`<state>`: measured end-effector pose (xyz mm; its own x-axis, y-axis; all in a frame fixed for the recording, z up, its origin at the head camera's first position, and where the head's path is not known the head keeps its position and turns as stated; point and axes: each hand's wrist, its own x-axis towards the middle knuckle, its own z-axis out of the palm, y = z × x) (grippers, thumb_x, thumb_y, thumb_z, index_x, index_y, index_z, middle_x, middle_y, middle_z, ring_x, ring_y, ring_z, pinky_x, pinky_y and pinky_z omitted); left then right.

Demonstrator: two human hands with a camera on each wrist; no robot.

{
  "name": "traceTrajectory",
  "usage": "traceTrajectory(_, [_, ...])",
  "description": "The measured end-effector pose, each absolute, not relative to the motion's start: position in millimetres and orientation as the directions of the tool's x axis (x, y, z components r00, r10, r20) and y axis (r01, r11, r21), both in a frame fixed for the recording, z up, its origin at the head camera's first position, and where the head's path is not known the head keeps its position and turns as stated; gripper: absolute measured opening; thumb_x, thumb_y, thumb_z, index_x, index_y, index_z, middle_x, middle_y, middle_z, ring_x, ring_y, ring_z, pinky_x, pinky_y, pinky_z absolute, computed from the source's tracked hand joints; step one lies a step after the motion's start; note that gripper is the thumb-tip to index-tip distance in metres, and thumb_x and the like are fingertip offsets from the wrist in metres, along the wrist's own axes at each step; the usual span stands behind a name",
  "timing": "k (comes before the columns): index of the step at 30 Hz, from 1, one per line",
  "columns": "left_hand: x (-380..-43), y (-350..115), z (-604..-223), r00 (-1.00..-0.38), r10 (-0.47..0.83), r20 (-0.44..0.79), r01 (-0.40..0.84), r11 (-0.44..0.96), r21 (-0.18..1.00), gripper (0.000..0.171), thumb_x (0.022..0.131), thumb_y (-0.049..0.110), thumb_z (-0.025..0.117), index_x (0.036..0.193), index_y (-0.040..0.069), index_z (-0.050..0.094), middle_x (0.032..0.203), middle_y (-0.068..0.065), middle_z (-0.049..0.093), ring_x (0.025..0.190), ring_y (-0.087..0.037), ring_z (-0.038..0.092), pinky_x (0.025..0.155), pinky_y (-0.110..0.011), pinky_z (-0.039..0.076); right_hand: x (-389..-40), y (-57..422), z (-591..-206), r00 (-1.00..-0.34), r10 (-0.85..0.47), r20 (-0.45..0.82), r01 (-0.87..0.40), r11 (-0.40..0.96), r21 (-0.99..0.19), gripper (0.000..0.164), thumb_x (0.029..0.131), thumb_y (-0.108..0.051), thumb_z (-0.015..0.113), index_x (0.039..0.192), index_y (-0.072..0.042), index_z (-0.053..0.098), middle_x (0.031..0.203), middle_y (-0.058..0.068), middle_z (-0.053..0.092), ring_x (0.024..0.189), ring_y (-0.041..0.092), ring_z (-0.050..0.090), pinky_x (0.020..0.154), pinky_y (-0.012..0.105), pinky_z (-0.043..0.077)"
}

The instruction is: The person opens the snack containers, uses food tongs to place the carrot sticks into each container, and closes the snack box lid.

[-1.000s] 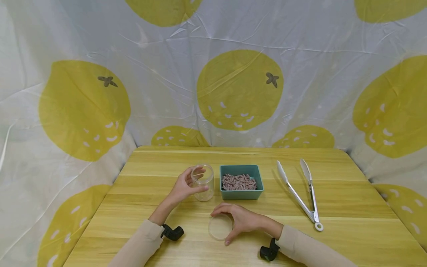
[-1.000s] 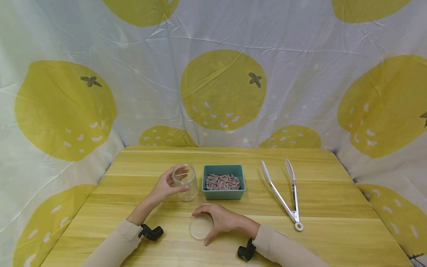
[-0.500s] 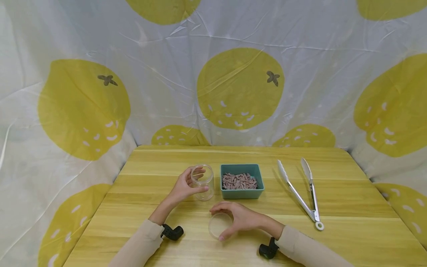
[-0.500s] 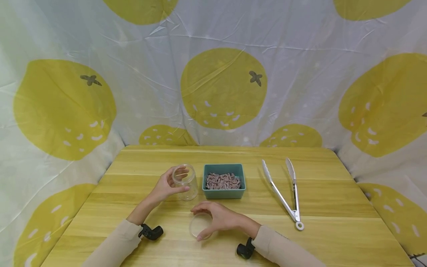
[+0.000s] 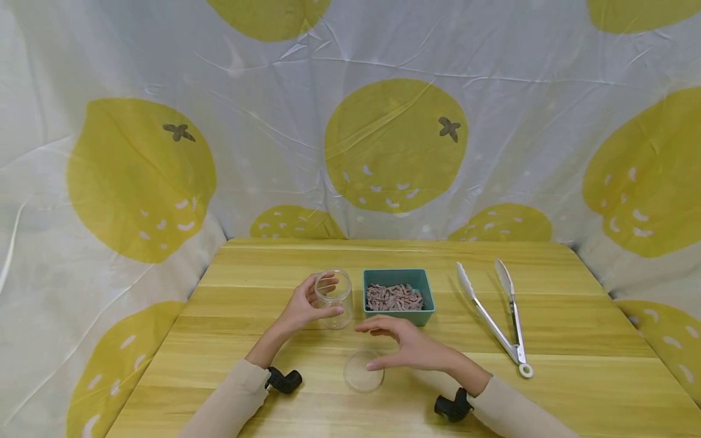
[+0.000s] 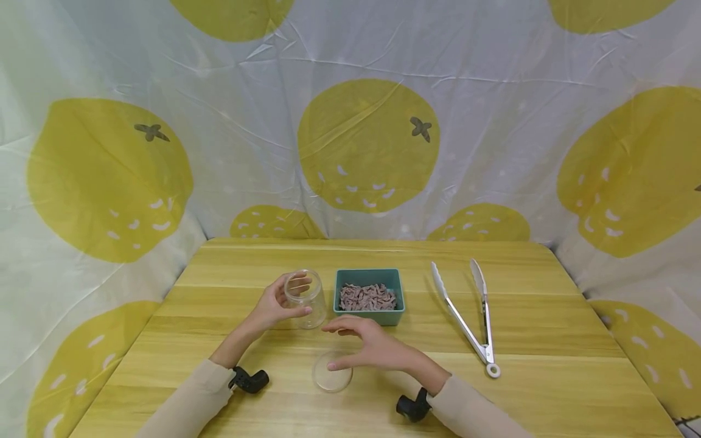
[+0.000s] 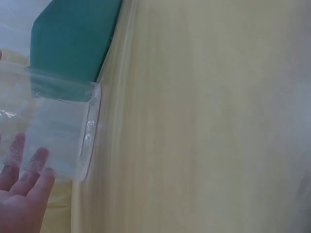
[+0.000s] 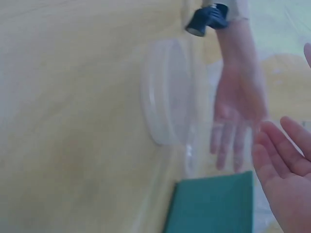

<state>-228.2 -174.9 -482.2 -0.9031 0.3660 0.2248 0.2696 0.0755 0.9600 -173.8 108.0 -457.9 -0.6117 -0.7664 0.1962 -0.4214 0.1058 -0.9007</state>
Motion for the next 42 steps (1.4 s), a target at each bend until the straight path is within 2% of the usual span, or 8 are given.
traceTrajectory(4, [-228.7, -175.7, -482.0, -0.906, 0.365, 0.216, 0.260, 0.076, 0.963, 0.076, 0.080, 0.002, 0.083, 0.145, 0.001, 0.044, 0.143, -0.027, 0.049, 0.133, -0.043, 0.046, 0.109, -0.059, 0.034, -174.8, 119.4, -446.9, -0.639, -0.732, 0.238, -0.414, 0.066, -0.908, 0.055, 0.089, -0.014, 0.077, 0.139, -0.009, 0.056, 0.137, 0.008, 0.058, 0.128, 0.032, 0.052, 0.108, 0.047, 0.041])
traceTrajectory(8, [-229.7, -176.6, -483.1, -0.906, 0.365, 0.213, 0.260, 0.084, 0.962, 0.077, 0.081, 0.003, 0.083, 0.147, 0.000, 0.043, 0.143, -0.027, 0.049, 0.133, -0.043, 0.046, 0.109, -0.059, 0.035, -177.7, 131.9, -435.7, -0.652, -0.704, 0.280, -0.428, 0.038, -0.903, 0.054, 0.091, -0.008, 0.074, 0.142, -0.010, 0.053, 0.138, 0.015, 0.056, 0.129, 0.032, 0.051, 0.107, 0.050, 0.041])
traceTrajectory(18, [-231.3, -177.9, -484.0, -0.904, 0.377, 0.203, 0.246, 0.070, 0.967, 0.077, 0.081, 0.003, 0.083, 0.147, 0.001, 0.044, 0.144, -0.028, 0.048, 0.133, -0.043, 0.045, 0.108, -0.055, 0.039, -185.6, 171.4, -422.4, -0.792, -0.543, 0.280, -0.391, 0.098, -0.915, 0.050, 0.093, -0.005, 0.070, 0.140, -0.006, 0.054, 0.139, 0.012, 0.055, 0.129, 0.043, 0.048, 0.104, 0.033, 0.045])
traceTrajectory(21, [-232.8, -178.0, -483.7, -0.902, 0.381, 0.200, 0.243, 0.066, 0.968, 0.076, 0.081, 0.004, 0.084, 0.146, 0.001, 0.045, 0.144, -0.029, 0.047, 0.133, -0.044, 0.045, 0.108, -0.054, 0.039, -187.5, 183.6, -422.2, -0.838, -0.478, 0.263, -0.364, 0.130, -0.922, 0.053, 0.093, -0.007, 0.071, 0.143, -0.008, 0.052, 0.140, 0.013, 0.055, 0.129, 0.037, 0.050, 0.103, 0.028, 0.046])
traceTrajectory(27, [-233.5, -178.1, -482.7, -0.901, 0.387, 0.196, 0.239, 0.065, 0.969, 0.076, 0.081, 0.005, 0.084, 0.146, 0.003, 0.045, 0.145, -0.030, 0.046, 0.134, -0.046, 0.043, 0.109, -0.057, 0.036, -192.7, 204.1, -424.9, -0.878, -0.357, 0.318, -0.388, 0.143, -0.911, 0.057, 0.091, -0.001, 0.071, 0.143, 0.001, 0.048, 0.134, 0.022, 0.055, 0.122, 0.015, 0.056, 0.100, 0.022, 0.046])
traceTrajectory(29, [-233.0, -178.3, -482.1, -0.901, 0.388, 0.194, 0.237, 0.065, 0.969, 0.076, 0.080, 0.005, 0.084, 0.146, 0.005, 0.046, 0.145, -0.030, 0.046, 0.134, -0.046, 0.043, 0.110, -0.058, 0.035, -194.2, 210.7, -426.2, -0.889, -0.318, 0.329, -0.392, 0.158, -0.906, 0.057, 0.091, -0.001, 0.071, 0.143, 0.001, 0.049, 0.133, 0.021, 0.056, 0.120, 0.010, 0.057, 0.100, 0.022, 0.046])
traceTrajectory(37, [-231.5, -177.8, -482.4, -0.905, 0.383, 0.188, 0.233, 0.074, 0.970, 0.076, 0.081, 0.006, 0.084, 0.146, 0.003, 0.045, 0.144, -0.029, 0.046, 0.134, -0.046, 0.043, 0.110, -0.057, 0.034, -192.0, 231.7, -432.5, -0.934, -0.138, 0.330, -0.357, 0.286, -0.890, 0.057, 0.092, -0.007, 0.073, 0.143, 0.002, 0.048, 0.128, 0.019, 0.055, 0.116, 0.012, 0.054, 0.097, 0.017, 0.045])
traceTrajectory(42, [-231.6, -177.7, -483.9, -0.904, 0.381, 0.193, 0.239, 0.077, 0.968, 0.076, 0.082, 0.005, 0.083, 0.146, 0.001, 0.044, 0.144, -0.030, 0.047, 0.134, -0.046, 0.043, 0.110, -0.056, 0.035, -192.6, 243.7, -439.2, -0.945, -0.007, 0.326, -0.301, 0.404, -0.864, 0.061, 0.092, -0.015, 0.075, 0.144, 0.002, 0.047, 0.127, 0.017, 0.055, 0.112, 0.007, 0.050, 0.094, 0.012, 0.042])
